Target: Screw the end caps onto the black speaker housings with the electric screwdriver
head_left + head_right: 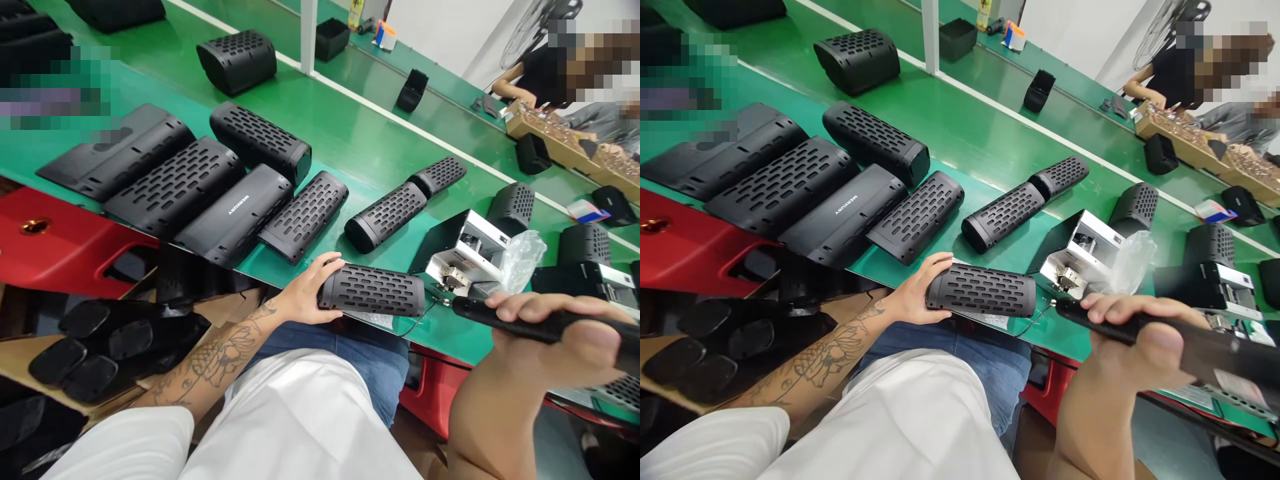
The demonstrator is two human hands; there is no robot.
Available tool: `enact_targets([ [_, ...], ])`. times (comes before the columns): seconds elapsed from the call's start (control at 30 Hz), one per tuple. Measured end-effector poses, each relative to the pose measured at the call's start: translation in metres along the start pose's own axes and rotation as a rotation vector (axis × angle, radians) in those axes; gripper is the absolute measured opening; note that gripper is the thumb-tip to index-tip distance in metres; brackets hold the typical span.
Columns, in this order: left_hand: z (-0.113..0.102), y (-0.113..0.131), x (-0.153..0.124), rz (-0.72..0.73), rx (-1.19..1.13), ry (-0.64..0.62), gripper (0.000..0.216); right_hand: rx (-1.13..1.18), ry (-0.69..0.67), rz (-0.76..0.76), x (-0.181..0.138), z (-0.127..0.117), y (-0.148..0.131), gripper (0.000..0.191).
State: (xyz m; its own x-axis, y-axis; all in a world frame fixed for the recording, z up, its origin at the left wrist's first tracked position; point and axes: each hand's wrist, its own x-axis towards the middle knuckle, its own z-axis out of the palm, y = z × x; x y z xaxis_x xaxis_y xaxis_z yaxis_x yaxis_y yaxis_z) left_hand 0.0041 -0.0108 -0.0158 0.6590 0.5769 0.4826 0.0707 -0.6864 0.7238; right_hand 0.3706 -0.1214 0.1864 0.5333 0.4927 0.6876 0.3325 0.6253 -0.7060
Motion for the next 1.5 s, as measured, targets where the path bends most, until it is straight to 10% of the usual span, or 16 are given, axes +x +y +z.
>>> enact_targets([
  [0.13,0.0,0.002,0.0,-0.005,-0.007,0.009,0.127,0.081,-0.275,0.074,-0.029,0.01,-0.035,0.023],
  [0.3,0.001,0.003,0.001,-0.006,-0.026,0.012,0.126,0.074,-0.262,0.216,-0.07,0.042,-0.055,0.027],
  [0.93,0.003,0.004,0.003,-0.031,-0.033,0.008,0.123,0.269,-0.601,0.106,-0.079,0.07,-0.026,0.02],
  [1.17,0.001,0.006,0.004,-0.026,-0.029,-0.003,0.122,0.251,-0.424,0.249,-0.078,0.086,-0.031,0.015],
  [1.5,0.003,0.005,0.005,0.008,-0.011,0.011,0.124,0.288,-0.538,0.274,-0.067,0.099,-0.021,0.022],
])
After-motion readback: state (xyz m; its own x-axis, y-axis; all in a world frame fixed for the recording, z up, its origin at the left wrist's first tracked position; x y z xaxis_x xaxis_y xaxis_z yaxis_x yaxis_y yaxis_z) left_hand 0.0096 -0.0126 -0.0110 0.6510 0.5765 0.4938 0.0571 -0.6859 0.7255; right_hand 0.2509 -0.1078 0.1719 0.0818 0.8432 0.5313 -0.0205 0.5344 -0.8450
